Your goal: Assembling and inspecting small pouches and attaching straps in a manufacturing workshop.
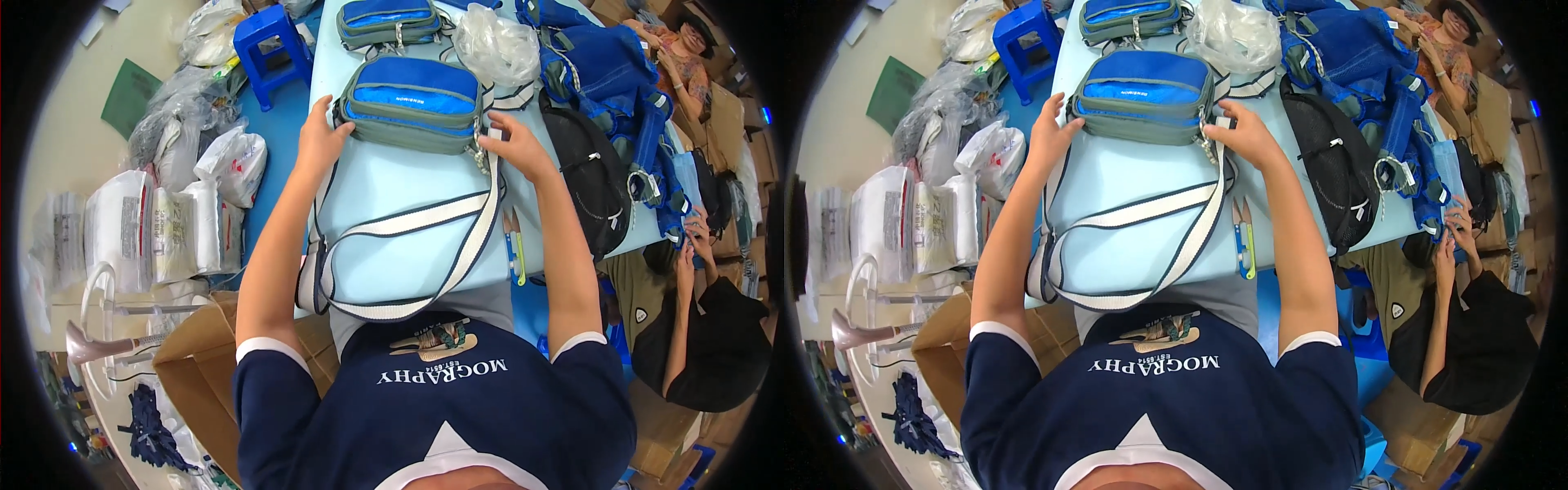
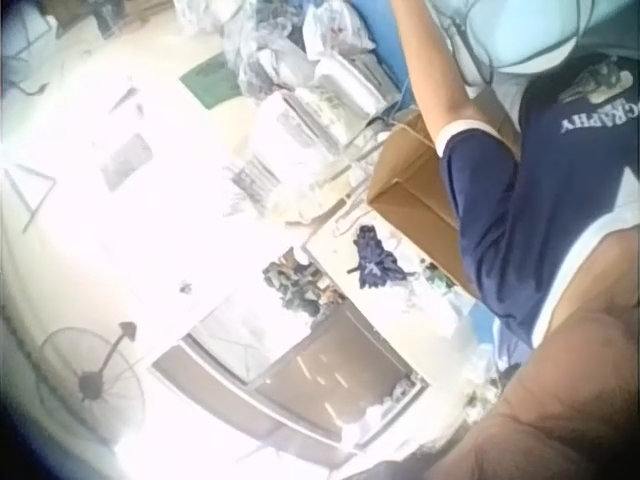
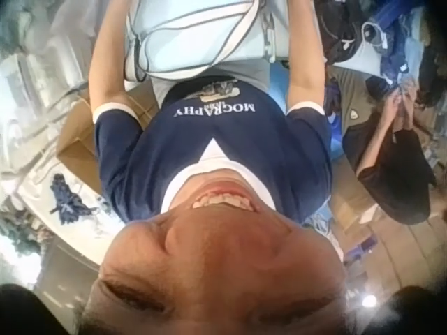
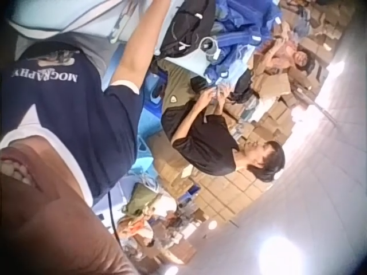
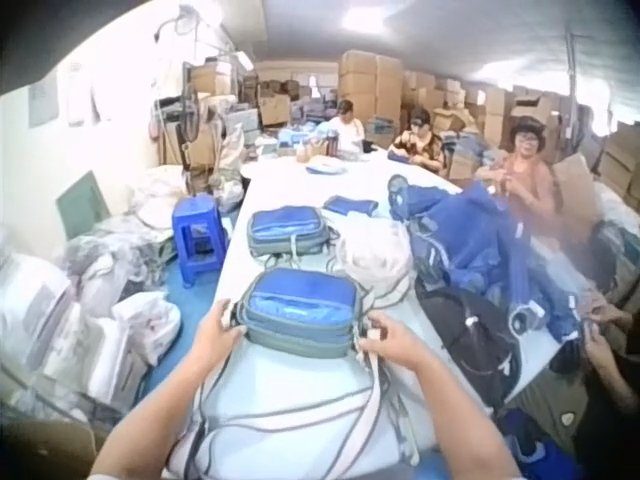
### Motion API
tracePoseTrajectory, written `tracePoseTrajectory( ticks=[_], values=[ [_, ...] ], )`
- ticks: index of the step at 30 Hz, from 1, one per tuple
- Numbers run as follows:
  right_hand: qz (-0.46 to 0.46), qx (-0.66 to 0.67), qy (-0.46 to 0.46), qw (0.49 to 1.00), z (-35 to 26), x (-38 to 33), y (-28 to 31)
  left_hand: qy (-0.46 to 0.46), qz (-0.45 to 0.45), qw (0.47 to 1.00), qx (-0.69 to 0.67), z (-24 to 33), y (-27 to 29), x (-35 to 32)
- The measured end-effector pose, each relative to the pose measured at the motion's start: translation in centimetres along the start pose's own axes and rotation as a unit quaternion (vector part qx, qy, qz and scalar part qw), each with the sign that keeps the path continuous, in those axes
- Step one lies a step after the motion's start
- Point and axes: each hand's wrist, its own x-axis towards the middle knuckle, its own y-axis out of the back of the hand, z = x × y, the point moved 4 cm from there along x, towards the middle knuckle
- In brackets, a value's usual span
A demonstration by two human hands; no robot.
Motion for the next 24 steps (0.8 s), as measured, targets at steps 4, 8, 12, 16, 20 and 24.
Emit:
tracePoseTrajectory(
  ticks=[4, 8, 12, 16, 20, 24],
  values=[
    [0.004, -0.047, 0.011, 0.999, 0.2, -1.2, 0.8, -0.087, 0.032, 0.993, 0.067, 2.3, 2.0, -3.6],
    [0.154, -0.159, 0.204, 0.954, -2.6, -2.7, 2.7, -0.042, -0.090, 0.995, -0.002, 6.5, 5.6, -10.1],
    [0.047, -0.078, 0.258, 0.962, -6.6, -4.3, -1.8, 0.000, 0.011, 0.998, 0.058, 3.2, 8.5, -14.4],
    [-0.028, -0.148, 0.395, 0.906, -10.0, -7.8, -9.5, 0.167, 0.024, 0.985, -0.030, -1.0, 9.7, -16.8],
    [-0.147, -0.215, 0.433, 0.863, -11.6, -10.2, -16.3, 0.212, -0.046, 0.974, -0.063, 0.8, 8.4, -16.9],
    [-0.169, -0.297, 0.455, 0.823, -10.6, -10.5, -18.9, 0.181, -0.057, 0.982, -0.001, 1.3, 7.9, -17.0]
  ],
)
